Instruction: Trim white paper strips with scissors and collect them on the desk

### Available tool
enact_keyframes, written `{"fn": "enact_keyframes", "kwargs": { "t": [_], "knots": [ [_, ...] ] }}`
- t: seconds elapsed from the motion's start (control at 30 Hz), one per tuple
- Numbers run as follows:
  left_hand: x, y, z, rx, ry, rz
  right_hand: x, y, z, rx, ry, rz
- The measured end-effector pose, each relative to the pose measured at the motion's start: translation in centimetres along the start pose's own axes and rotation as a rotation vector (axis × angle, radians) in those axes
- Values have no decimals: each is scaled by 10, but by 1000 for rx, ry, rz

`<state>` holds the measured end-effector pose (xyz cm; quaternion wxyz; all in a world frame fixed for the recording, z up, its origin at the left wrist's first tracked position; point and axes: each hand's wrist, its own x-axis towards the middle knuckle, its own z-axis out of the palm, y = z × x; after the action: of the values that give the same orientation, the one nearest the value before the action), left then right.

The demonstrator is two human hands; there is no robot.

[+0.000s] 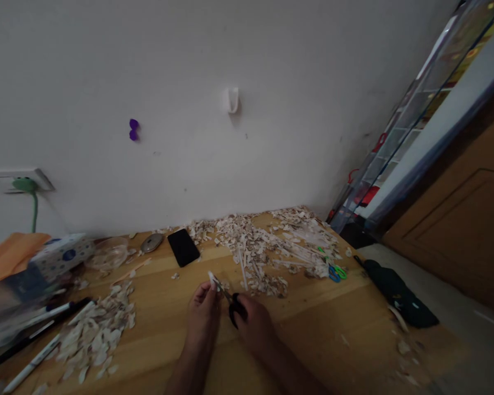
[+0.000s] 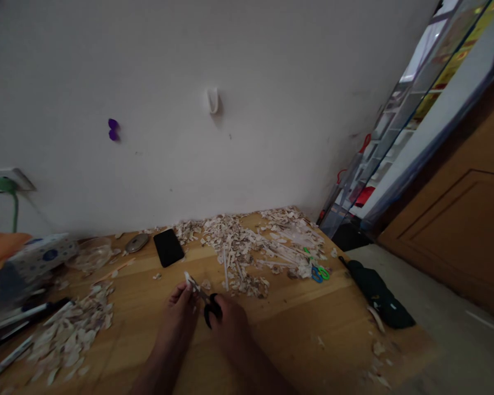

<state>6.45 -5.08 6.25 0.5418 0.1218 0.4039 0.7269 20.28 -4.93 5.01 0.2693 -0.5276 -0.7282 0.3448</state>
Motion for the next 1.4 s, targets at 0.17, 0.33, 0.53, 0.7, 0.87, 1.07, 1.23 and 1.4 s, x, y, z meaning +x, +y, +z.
{"fn": "enact_keyframes", "kwargs": {
  "t": [0.17, 0.33, 0.53, 0.7, 0.87, 1.07, 1.23, 1.4],
  "knots": [
    [0, 3, -4, 167, -7, 24, -1, -2, -2, -8, -5, -5],
    [7, 2, -12, 300, -26, 75, 1, 0, -1, -23, 1, -4],
    [14, 10, -22, 408, -101, 79, 0, 2, 0, -22, 18, -30],
    [13, 15, -21, 322, -145, -21, 1, 1, 0, -56, -5, -23],
    [-1, 16, -3, 42, -132, -169, 1, 3, 1, -94, -5, 14],
    [-1, 13, -3, 72, -109, -134, 1, 0, -1, -73, -13, 3],
    [10, 13, -18, 343, -149, -23, 1, -3, -3, -94, -9, -6],
    [12, 26, -19, 540, -174, 59, 1, -1, -3, -100, -28, 6]
  ]
}}
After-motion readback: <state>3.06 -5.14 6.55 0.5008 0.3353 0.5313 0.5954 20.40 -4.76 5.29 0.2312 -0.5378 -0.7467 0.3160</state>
